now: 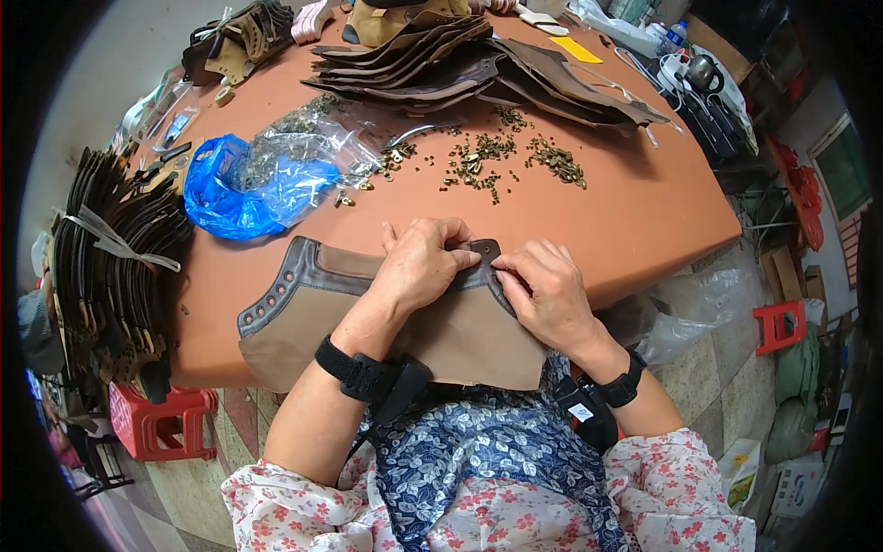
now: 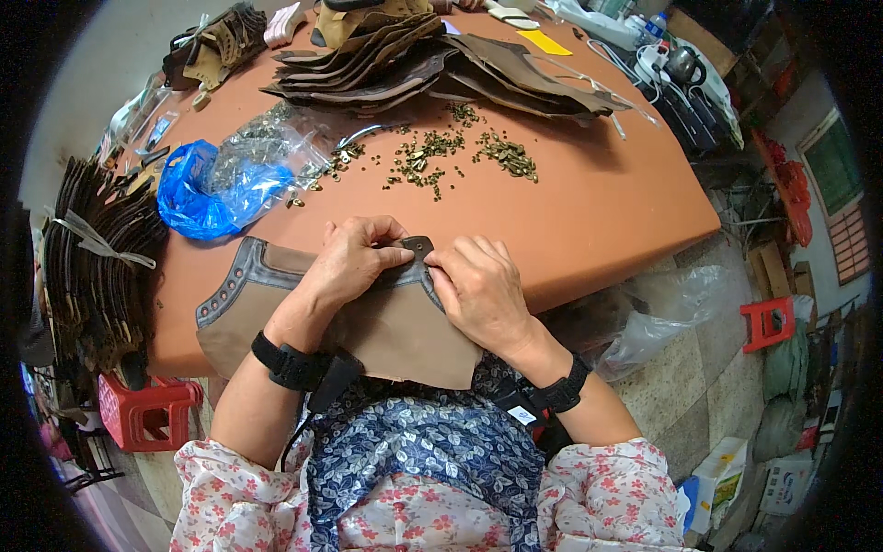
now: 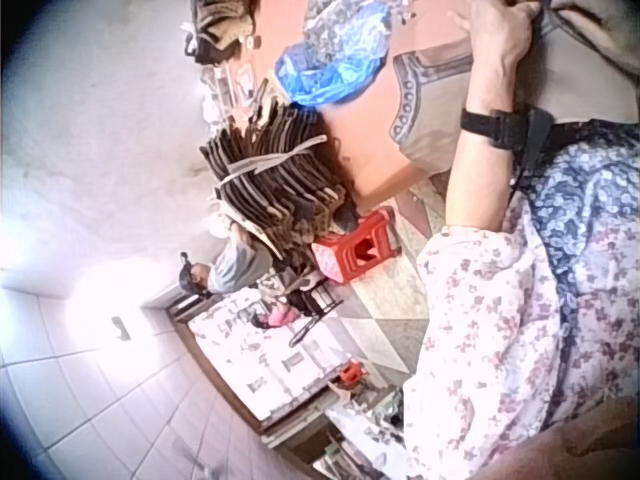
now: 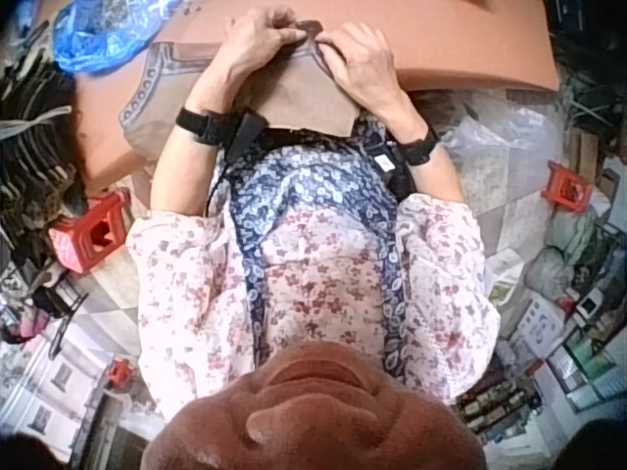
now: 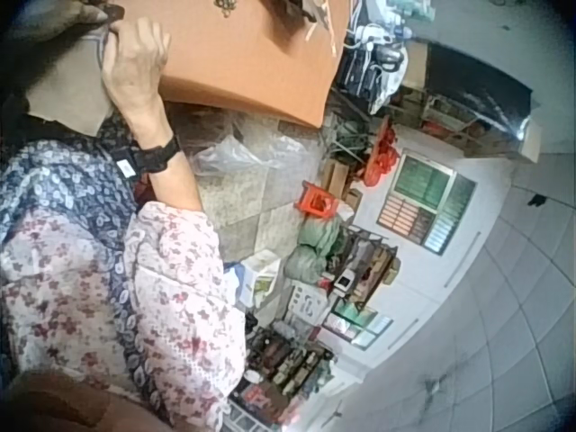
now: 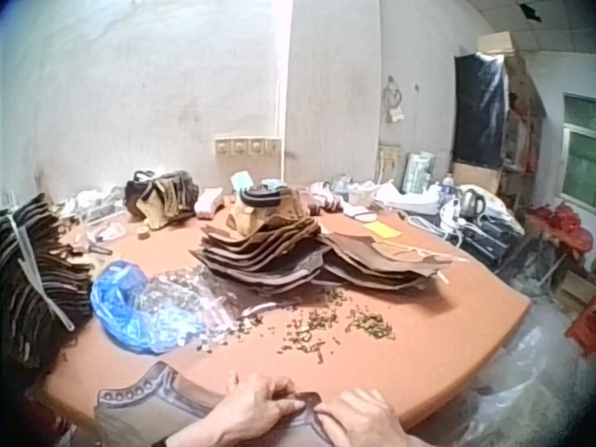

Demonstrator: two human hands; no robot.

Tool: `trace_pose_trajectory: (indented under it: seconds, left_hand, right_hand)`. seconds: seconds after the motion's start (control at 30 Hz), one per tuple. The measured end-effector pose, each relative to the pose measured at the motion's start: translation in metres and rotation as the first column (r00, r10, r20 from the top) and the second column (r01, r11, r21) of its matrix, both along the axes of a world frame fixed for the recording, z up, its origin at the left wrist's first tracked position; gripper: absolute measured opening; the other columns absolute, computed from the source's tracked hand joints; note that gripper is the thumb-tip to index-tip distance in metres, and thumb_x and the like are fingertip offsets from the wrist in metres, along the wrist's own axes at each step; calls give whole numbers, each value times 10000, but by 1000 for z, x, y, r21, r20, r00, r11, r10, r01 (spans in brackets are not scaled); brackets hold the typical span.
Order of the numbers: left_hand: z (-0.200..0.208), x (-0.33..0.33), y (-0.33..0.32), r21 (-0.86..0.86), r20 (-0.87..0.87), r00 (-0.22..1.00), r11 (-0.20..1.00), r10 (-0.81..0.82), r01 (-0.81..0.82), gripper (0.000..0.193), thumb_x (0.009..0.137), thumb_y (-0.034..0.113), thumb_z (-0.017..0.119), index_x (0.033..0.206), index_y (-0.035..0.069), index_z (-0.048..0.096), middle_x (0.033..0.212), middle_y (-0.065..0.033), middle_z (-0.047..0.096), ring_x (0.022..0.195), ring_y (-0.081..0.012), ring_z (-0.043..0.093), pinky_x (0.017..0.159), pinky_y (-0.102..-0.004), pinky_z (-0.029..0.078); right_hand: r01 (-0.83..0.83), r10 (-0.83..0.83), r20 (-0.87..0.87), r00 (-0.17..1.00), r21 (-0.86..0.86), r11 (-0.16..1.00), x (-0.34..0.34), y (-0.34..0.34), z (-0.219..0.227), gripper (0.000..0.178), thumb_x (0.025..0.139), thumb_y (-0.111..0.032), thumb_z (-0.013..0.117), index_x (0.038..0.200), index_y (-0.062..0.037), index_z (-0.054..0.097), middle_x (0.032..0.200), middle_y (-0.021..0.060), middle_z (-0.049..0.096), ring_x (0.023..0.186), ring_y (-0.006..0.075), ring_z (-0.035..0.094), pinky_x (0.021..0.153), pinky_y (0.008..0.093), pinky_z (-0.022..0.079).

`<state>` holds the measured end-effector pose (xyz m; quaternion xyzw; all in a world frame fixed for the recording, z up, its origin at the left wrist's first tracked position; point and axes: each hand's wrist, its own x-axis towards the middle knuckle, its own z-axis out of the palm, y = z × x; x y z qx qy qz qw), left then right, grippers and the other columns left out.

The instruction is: Manually assembling and preparing leather shoe upper components by inserting eyelets or studs.

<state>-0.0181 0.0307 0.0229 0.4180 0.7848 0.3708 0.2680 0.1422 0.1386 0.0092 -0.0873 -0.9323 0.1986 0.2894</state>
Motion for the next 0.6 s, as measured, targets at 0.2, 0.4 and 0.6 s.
trace_pose_trajectory:
  seconds: [0.2,0.4,0.6]
  left_hand:
    - [3,2,0,-11,-36,999,1000,-9,9,122,820,153,711,898,58,713,712,-24,666,711,-129,601,964,-367,323]
    - [1,0,0,-10,37,999,1000,6,-6,115,820,147,711,888,54,714,710,-25,666,707,-128,599,953,-354,341]
    - [2,1,1,20,9,1000,1000,10,-10,111,802,110,722,880,31,711,676,-31,652,658,-116,587,736,-291,456]
  right_hand:
    - [-1,1,-13,1000,-4,1000,1,-1,1,121,764,-50,667,883,-43,650,839,90,614,827,283,592,763,385,434]
    - [-1,1,-36,999,-13,1000,3,-1,-2,124,759,-48,673,881,-47,649,841,87,611,825,282,591,760,387,433]
    - [-4,3,-47,999,-19,1000,3,-2,0,96,763,-66,686,850,-58,646,838,81,604,821,275,589,754,383,429]
